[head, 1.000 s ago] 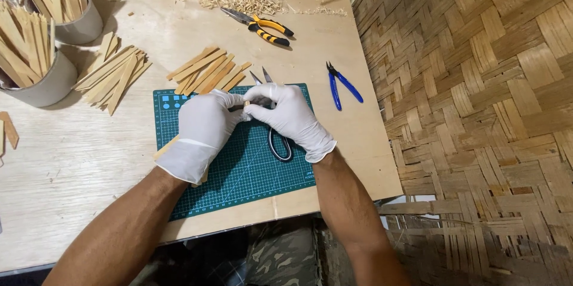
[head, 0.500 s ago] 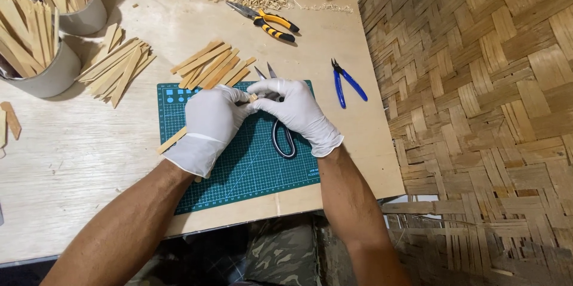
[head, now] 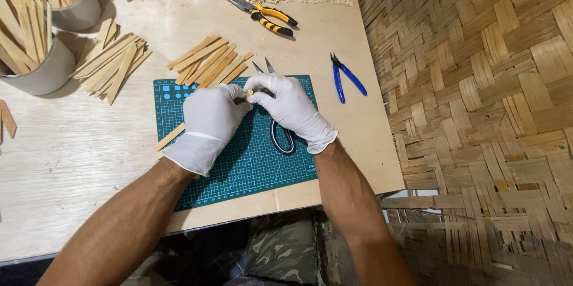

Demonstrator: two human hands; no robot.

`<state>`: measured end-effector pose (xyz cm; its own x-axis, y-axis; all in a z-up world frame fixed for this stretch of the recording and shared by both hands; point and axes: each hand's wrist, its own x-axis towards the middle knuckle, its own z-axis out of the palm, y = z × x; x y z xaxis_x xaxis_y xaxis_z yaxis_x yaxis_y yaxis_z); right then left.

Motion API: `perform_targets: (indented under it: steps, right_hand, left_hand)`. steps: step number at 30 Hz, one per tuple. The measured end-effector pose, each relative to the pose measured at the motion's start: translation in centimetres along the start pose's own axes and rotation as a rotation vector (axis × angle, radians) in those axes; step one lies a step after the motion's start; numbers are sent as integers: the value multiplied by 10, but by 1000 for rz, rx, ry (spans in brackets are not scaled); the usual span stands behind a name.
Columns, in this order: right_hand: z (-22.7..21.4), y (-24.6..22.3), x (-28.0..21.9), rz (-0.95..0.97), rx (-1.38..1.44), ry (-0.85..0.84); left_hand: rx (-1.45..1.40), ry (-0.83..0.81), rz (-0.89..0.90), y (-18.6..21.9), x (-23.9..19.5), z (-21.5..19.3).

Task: Cutting popsicle sticks into smaller pieces using scissors on a cutting mat.

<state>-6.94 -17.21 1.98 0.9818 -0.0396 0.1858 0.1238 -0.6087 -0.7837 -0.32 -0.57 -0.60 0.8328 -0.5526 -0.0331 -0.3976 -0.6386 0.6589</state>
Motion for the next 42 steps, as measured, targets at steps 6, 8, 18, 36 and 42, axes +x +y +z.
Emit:
perform_targets:
  steps: [6,8,18,36,42]
  right_hand:
    - [-13,7,0,80,160,-62]
    - [-15,11,0,94,217,-77]
    - [-22,0,0,139,386,-79]
    - [-20,-1,-1,160,514,-8]
    - [-12,16,2,125,493,5]
  left_hand:
    - [-88,41,30,6,-2,-7]
    - [-122,32,29,10,-7,-10]
    - [-504,-65,-144,5,-8,4]
    - [-687,-23,-146,2,-4,4]
    - [-668,-48,-121,-4,0,7]
